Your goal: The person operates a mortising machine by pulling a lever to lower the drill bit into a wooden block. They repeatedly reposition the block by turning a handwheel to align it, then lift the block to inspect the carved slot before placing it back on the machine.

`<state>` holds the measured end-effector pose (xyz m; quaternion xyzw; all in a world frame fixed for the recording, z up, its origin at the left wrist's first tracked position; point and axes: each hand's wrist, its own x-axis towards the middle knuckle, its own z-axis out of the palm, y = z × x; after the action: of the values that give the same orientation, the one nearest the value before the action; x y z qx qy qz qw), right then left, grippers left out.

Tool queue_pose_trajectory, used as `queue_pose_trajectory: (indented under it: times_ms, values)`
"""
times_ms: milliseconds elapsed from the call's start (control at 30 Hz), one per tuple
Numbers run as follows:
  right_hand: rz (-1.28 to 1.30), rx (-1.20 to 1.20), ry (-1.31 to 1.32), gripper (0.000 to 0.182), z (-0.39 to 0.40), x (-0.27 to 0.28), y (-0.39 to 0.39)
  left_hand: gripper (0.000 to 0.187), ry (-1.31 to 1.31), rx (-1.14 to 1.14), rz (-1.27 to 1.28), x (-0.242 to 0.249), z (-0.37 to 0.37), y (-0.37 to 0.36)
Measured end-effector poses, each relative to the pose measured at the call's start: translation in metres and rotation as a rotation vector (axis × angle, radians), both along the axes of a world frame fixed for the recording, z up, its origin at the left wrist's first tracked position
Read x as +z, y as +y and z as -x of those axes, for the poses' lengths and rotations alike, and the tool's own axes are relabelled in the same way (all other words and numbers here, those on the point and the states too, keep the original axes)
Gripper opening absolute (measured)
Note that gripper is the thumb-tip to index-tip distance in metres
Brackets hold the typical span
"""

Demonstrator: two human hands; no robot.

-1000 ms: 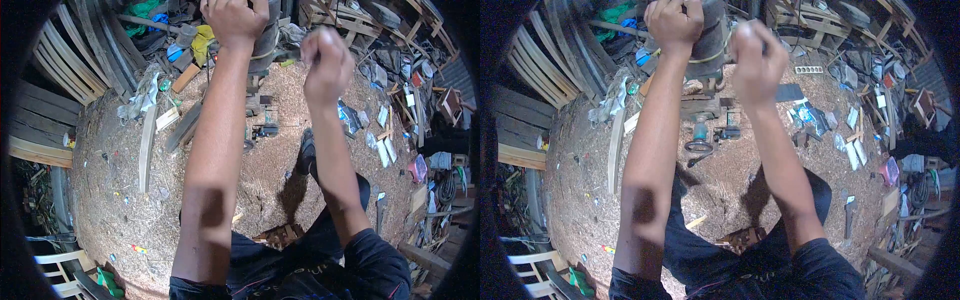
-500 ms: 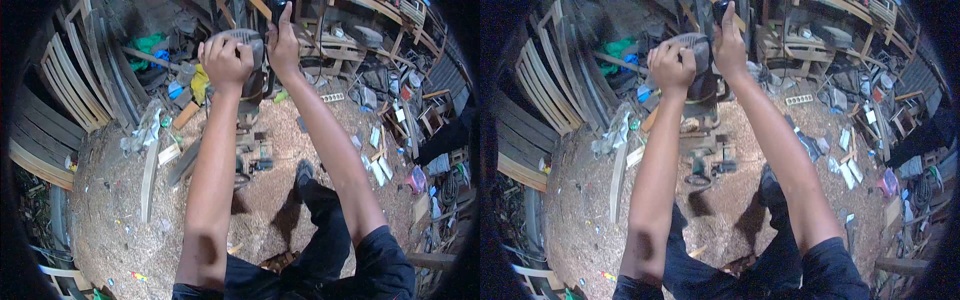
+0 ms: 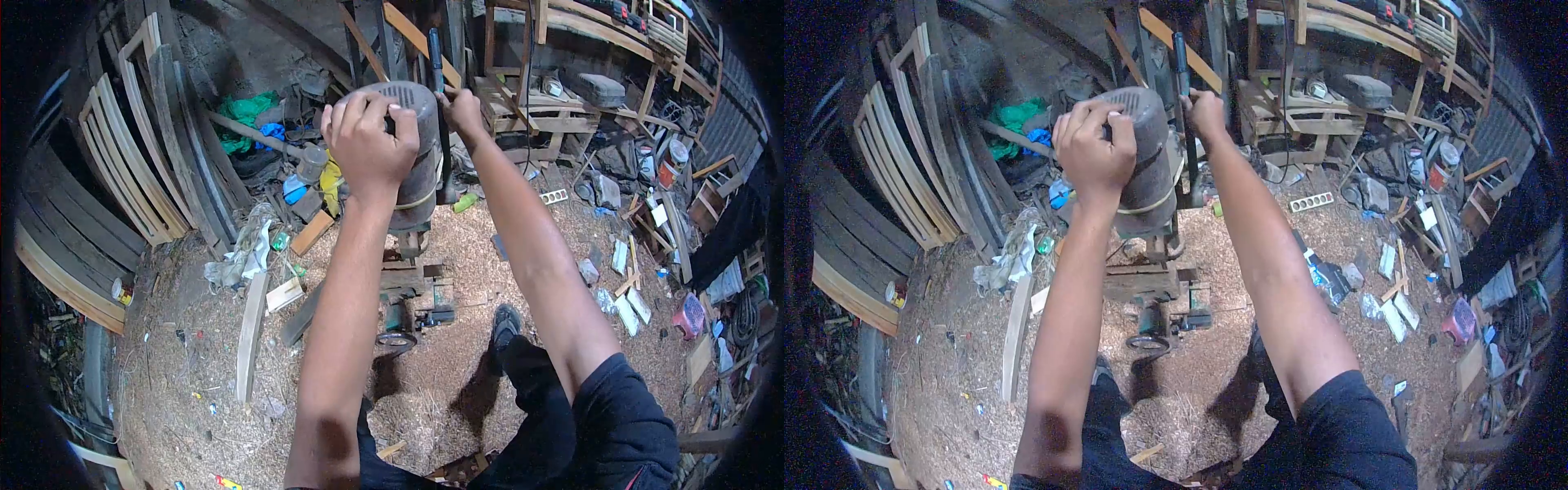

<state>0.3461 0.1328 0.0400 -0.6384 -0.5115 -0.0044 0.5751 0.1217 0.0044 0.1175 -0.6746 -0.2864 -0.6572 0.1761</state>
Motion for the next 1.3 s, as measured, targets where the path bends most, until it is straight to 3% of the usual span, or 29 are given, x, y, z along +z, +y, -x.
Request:
queue_pose_trajectory:
  times_ms: [133,167,233,267,300,333,367,433,500,567,633,733,833,933,967,1033,1067,1133,1200,1300]
  values:
    - [0.078,-0.035,-0.117,0.026,0.003,0.003,-0.008,0.02,0.007,0.004,-0.009,-0.001,0.001,0.0]
    - [0.051,-0.027,-0.126,0.028,0.001,-0.005,-0.005,0.027,0.094,-0.032,0.096,-0.004,0.009,-0.003]
    - [0.018,-0.009,-0.111,0.036,0.007,-0.019,-0.03,0.034,0.003,-0.146,0.047,-0.013,0.021,-0.008]
    - [-0.121,-0.118,-0.143,0.038,0.012,-0.035,-0.041,0.039,-0.045,-0.197,0.028,-0.024,0.03,-0.011]
    - [-0.098,-0.068,0.023,0.039,0.012,-0.054,-0.06,0.047,-0.043,-0.192,0.114,-0.045,0.048,-0.021]
    - [-0.141,-0.033,0.084,0.039,0.029,-0.056,-0.105,0.044,-0.082,-0.158,0.136,-0.074,0.067,-0.028]
    - [-0.266,0.033,0.233,0.036,0.027,-0.097,-0.112,0.041,-0.161,-0.149,0.238,-0.103,0.083,-0.048]
    - [-0.16,-0.033,0.281,0.034,0.041,-0.167,-0.17,0.039,-0.266,-0.024,0.555,-0.176,0.114,-0.089]
    - [0.151,0.097,0.495,0.04,0.08,-0.226,-0.241,0.034,-0.292,-0.019,0.755,-0.256,0.143,-0.123]
    - [0.38,0.161,0.646,0.046,0.117,-0.323,-0.282,0.031,-0.269,0.055,0.974,-0.344,0.168,-0.152]
    - [0.567,0.235,0.51,0.052,0.162,-0.363,-0.323,0.029,-0.292,0.104,1.137,-0.413,0.183,-0.181]
    - [0.573,0.327,0.39,0.053,0.204,-0.364,-0.365,0.032,-0.355,0.159,1.373,-0.455,0.185,-0.211]
    - [0.512,0.406,0.461,0.051,0.218,-0.378,-0.362,0.034,-0.311,0.138,1.511,-0.484,0.194,-0.213]
    - [0.407,0.414,0.253,0.049,0.224,-0.374,-0.352,0.032,-0.274,0.147,1.543,-0.54,0.2,-0.202]
    - [0.322,0.38,0.051,0.043,0.224,-0.369,-0.347,0.033,-0.182,0.169,1.562,-0.558,0.201,-0.197]
    - [0.368,0.388,0.233,0.036,0.227,-0.362,-0.34,0.035,0.009,0.212,1.6,-0.585,0.201,-0.192]
    - [0.391,0.393,0.325,0.033,0.228,-0.362,-0.338,0.04,-0.024,0.208,1.655,-0.593,0.199,-0.19]
    - [0.42,0.389,0.32,0.029,0.224,-0.364,-0.334,0.052,-0.088,0.201,1.759,-0.604,0.195,-0.181]
    - [0.437,0.405,0.35,0.031,0.222,-0.375,-0.332,0.061,0.099,0.217,1.835,-0.639,0.198,-0.173]
    - [0.427,0.4,0.321,0.029,0.218,-0.372,-0.332,0.059,0.356,0.194,1.826,-0.649,0.193,-0.173]
